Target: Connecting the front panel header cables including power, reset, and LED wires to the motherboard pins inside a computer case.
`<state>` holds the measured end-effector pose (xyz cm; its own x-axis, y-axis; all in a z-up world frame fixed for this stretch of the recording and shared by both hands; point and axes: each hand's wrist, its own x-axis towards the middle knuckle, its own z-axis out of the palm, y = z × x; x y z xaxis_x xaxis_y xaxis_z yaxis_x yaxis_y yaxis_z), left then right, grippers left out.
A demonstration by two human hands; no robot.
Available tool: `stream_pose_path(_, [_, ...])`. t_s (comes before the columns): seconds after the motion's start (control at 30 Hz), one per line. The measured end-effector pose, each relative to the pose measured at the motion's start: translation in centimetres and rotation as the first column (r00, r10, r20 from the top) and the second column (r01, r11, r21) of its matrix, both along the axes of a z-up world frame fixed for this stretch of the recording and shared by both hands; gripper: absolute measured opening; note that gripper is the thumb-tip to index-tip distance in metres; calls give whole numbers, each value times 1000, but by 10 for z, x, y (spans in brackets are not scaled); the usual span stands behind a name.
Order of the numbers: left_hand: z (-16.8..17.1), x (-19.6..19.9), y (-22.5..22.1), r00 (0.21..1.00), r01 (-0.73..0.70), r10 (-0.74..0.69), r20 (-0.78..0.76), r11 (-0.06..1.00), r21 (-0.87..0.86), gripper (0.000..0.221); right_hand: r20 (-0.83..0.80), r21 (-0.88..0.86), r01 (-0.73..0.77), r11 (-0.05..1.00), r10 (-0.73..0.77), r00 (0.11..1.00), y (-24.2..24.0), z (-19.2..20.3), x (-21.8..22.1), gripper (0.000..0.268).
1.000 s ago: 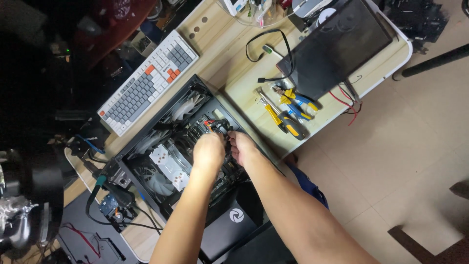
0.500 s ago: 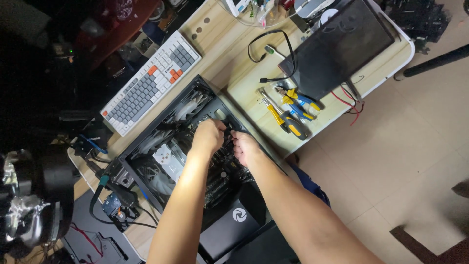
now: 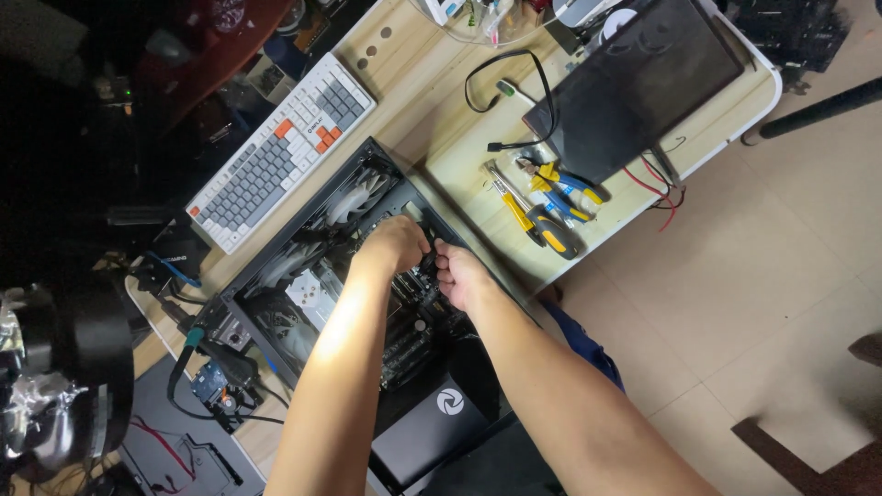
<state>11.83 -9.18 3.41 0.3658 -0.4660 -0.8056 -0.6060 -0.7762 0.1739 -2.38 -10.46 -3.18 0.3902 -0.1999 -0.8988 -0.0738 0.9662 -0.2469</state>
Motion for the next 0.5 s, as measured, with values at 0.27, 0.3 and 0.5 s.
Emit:
stream_pose_path(0.27, [43, 2, -1, 994, 39, -37, -104, 999, 24, 33, 25, -35, -2, 999, 3, 1000, 3, -28, 9, 30])
stream_pose_path(0.3, [41, 5, 3, 991, 15, -15, -132, 1000, 2, 35, 29, -40, 21, 999, -20, 999, 3, -27, 9, 32])
stream_pose_path(0.5, [-12, 27, 14, 996, -80, 76, -37, 991, -106, 30, -49, -18, 115, 993, -116, 992, -3, 19, 6, 34])
